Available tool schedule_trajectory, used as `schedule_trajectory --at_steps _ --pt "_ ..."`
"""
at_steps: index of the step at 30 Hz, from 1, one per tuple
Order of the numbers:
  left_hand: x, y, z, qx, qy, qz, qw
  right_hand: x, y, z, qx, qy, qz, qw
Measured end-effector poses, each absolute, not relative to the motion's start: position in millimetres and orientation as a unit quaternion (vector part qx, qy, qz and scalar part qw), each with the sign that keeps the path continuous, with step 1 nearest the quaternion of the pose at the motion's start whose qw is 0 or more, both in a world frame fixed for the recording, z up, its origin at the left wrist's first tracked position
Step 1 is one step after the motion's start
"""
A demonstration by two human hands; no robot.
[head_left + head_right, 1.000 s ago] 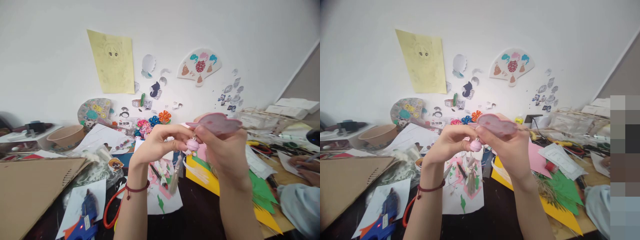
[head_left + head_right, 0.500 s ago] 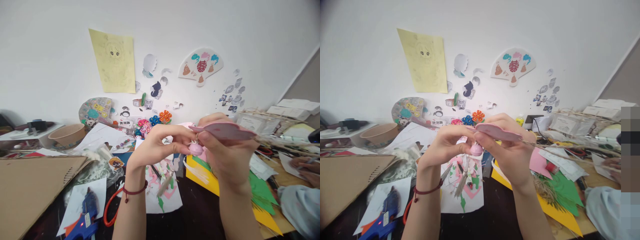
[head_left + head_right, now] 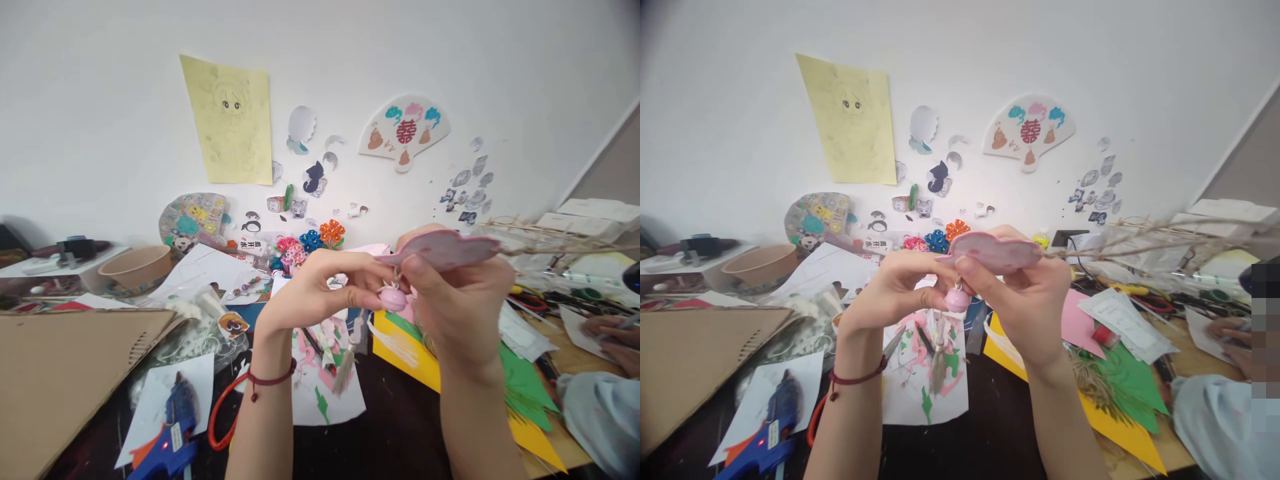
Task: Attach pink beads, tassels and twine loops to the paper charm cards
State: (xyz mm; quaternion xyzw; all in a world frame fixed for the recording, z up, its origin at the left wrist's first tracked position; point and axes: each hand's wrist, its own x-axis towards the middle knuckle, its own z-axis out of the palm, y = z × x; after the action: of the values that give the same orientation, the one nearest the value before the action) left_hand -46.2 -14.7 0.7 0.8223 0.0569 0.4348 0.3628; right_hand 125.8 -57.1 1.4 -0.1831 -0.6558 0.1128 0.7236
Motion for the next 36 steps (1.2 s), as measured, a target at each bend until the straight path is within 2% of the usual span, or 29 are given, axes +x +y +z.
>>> schedule_trajectory --at_steps 16,23,30,36 --pt "-47 -5 -3 0.813 0.026 0.411 0.412 128 -49 -1 -0.204 -0.668 0.076 0.712" --pt "-55 -1 -3 0.830 0.076 0.404 0.376 135 -36 -4 -0.255 -0.666 0.101 0.693" --pt "-59 -4 1 0.850 0.172 0.434 0.244 138 -31 -4 -0.284 -0.691 0.137 0.651" --pt "-48 -3 -1 0.789 0.195 0.517 0.270 139 -27 -6 -0.327 -0.694 0.158 0.622"
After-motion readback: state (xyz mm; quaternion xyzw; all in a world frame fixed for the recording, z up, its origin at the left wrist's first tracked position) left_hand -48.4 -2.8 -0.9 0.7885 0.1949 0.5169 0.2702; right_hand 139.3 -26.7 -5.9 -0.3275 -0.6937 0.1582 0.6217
